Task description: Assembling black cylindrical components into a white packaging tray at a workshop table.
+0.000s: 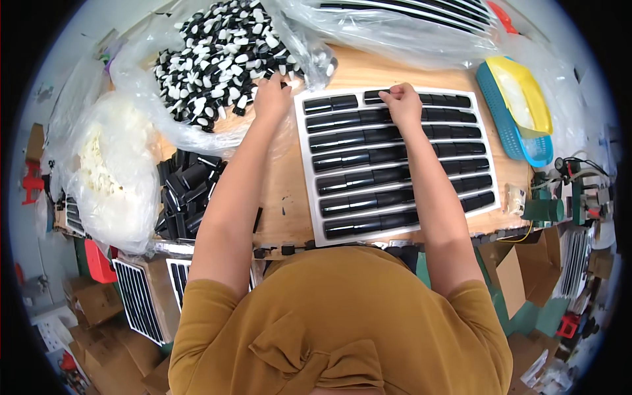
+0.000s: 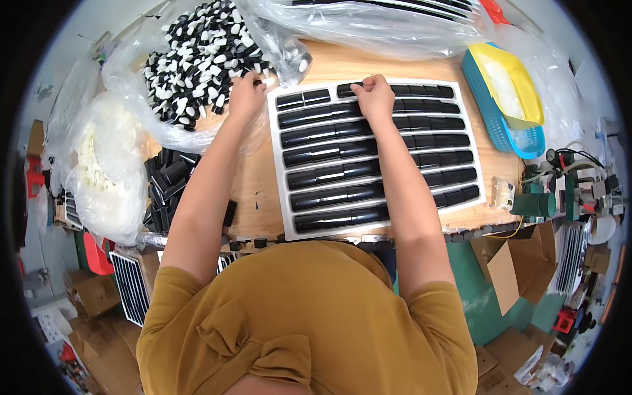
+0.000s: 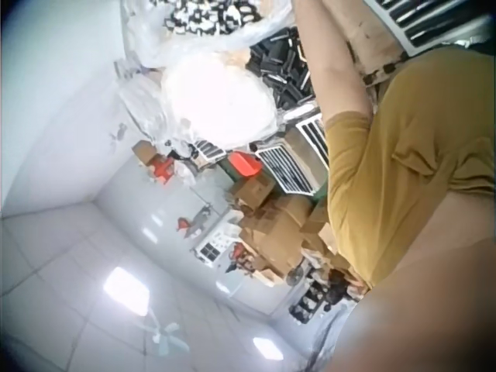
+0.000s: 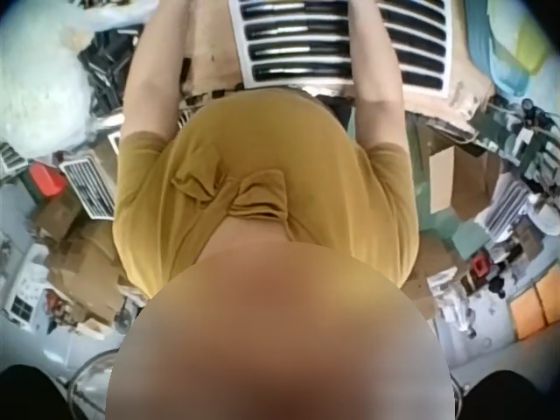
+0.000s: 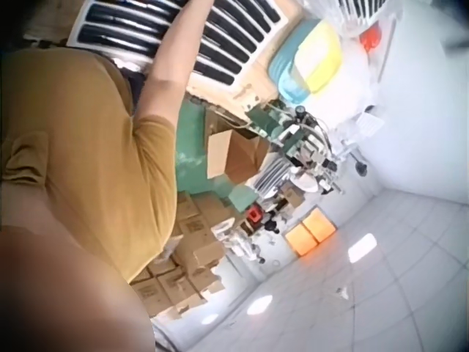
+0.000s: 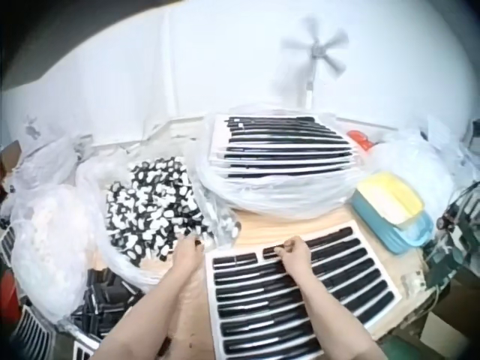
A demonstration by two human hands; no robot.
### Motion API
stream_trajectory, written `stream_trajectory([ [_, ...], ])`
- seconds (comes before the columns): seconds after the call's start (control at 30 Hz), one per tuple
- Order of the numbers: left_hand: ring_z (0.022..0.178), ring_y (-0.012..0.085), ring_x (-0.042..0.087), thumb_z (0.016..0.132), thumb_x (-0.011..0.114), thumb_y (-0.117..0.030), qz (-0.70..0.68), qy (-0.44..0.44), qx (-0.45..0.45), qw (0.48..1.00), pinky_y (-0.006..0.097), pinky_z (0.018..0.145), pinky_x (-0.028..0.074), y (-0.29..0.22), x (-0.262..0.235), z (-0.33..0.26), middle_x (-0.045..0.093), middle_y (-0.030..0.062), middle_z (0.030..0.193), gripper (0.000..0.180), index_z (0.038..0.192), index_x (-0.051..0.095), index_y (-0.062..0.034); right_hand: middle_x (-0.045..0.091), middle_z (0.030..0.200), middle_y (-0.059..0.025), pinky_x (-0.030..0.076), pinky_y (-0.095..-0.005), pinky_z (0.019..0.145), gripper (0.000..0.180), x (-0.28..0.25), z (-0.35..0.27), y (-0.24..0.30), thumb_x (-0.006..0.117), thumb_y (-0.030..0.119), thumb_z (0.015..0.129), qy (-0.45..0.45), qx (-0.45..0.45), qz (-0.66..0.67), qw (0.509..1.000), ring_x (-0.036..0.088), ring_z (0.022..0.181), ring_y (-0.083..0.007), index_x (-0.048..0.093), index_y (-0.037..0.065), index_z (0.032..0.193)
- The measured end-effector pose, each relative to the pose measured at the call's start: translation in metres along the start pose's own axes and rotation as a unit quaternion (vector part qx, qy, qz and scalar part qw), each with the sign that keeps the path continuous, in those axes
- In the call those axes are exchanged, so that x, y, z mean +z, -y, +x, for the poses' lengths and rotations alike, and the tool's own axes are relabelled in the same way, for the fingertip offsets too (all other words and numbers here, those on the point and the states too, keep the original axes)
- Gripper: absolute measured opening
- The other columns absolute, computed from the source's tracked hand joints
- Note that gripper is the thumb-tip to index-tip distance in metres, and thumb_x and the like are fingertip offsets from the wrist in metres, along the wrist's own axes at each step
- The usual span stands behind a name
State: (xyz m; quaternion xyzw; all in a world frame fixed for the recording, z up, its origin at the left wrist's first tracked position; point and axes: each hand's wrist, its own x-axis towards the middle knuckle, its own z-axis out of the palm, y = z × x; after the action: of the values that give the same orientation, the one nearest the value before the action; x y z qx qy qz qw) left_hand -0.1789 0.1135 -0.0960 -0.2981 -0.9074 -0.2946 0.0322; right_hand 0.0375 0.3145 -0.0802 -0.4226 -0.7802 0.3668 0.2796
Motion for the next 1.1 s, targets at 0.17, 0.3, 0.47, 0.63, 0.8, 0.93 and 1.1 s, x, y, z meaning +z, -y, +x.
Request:
stream_trajectory([
  [0.17, 0.096, 0.0352, 0.059, 0.073, 0.071, -0.013, -0.02, 0.013, 0.005, 1.0, 0.045, 0.08, 0.048, -0.005, 0.0, 0.001, 0.061, 0.0171, 0.098, 0.033, 0.102, 0.056, -0.0083, 0.067, 0.08, -0.0104, 0.051, -0.0326, 0.072, 0.031, -0.001, 0.005, -0.008, 0.079, 0.021, 0.072, 0.036, 0.001, 0.038, 0.999, 0.065, 0.076, -0.0221, 0.063, 0.001, 0.09],
  [0.3, 0.084, 0.0334, 0.062, 0.067, 0.075, -0.016, -0.094, -0.098, -0.032, 0.99, 0.041, 0.077, 0.049, 0.0, -0.005, -0.005, 0.064, 0.0167, 0.087, 0.036, 0.097, 0.061, -0.0019, 0.067, 0.083, -0.0103, 0.051, -0.0342, 0.068, 0.028, 0.004, -0.012, 0.013, 0.075, 0.028, 0.076, -0.011, -0.111, -0.153, 0.982, 0.064, 0.08, -0.0248, 0.068, 0.007, 0.093],
  [0.47, 0.066, 0.0132, 0.06, 0.078, 0.073, -0.011, -0.293, -0.072, -0.032, 0.953, 0.026, 0.061, 0.049, -0.024, -0.033, -0.027, 0.058, 0.0027, 0.073, 0.03, 0.104, 0.062, 0.0017, 0.058, 0.096, -0.013, 0.051, -0.0429, 0.069, 0.023, -0.003, -0.025, 0.009, 0.07, 0.032, 0.079, -0.033, -0.224, -0.294, 0.929, 0.056, 0.09, -0.0301, 0.071, 0.014, 0.093],
  [0.63, 0.068, 0.0114, 0.061, 0.085, 0.067, -0.004, -0.514, 0.023, -0.087, 0.853, 0.021, 0.062, 0.049, -0.028, -0.06, -0.066, 0.057, 0.0014, 0.078, 0.025, 0.108, 0.059, 0.0023, 0.056, 0.109, -0.0179, 0.046, -0.0456, 0.081, 0.035, -0.043, 0.011, -0.016, 0.064, 0.038, 0.083, -0.167, -0.133, -0.326, 0.921, 0.049, 0.103, -0.0361, 0.07, 0.009, 0.101],
  [0.8, 0.069, 0.0125, 0.062, 0.085, 0.065, -0.001, -0.577, 0.06, -0.124, 0.805, 0.023, 0.063, 0.051, -0.049, -0.066, -0.099, 0.059, 0.0033, 0.08, 0.025, 0.109, 0.057, 0.0026, 0.048, 0.127, -0.0219, 0.028, -0.0535, 0.099, 0.044, -0.035, 0.008, -0.035, 0.068, 0.05, 0.077, -0.144, -0.107, -0.381, 0.907, 0.037, 0.12, -0.0396, 0.072, 0.015, 0.103],
  [0.93, 0.072, 0.0113, 0.062, 0.085, 0.065, -0.001, -0.583, 0.084, -0.131, 0.797, 0.022, 0.062, 0.049, -0.057, -0.061, -0.115, 0.061, 0.0025, 0.082, 0.027, 0.111, 0.057, 0.0011, 0.049, 0.126, -0.0211, 0.023, -0.0543, 0.1, 0.032, -0.024, 0.003, -0.032, 0.072, 0.04, 0.074, -0.16, -0.148, -0.36, 0.907, 0.038, 0.118, -0.0382, 0.074, 0.014, 0.092],
  [1.1, 0.072, 0.0108, 0.063, 0.086, 0.065, -0.004, -0.58, 0.119, -0.145, 0.793, 0.02, 0.063, 0.049, -0.069, -0.056, -0.123, 0.061, 0.002, 0.081, 0.029, 0.114, 0.057, 0.0014, 0.049, 0.127, -0.0211, 0.022, -0.0576, 0.101, 0.035, -0.011, -0.001, -0.029, 0.075, 0.035, 0.072, -0.141, -0.172, -0.333, 0.916, 0.039, 0.118, -0.0388, 0.071, 0.008, 0.094],
])
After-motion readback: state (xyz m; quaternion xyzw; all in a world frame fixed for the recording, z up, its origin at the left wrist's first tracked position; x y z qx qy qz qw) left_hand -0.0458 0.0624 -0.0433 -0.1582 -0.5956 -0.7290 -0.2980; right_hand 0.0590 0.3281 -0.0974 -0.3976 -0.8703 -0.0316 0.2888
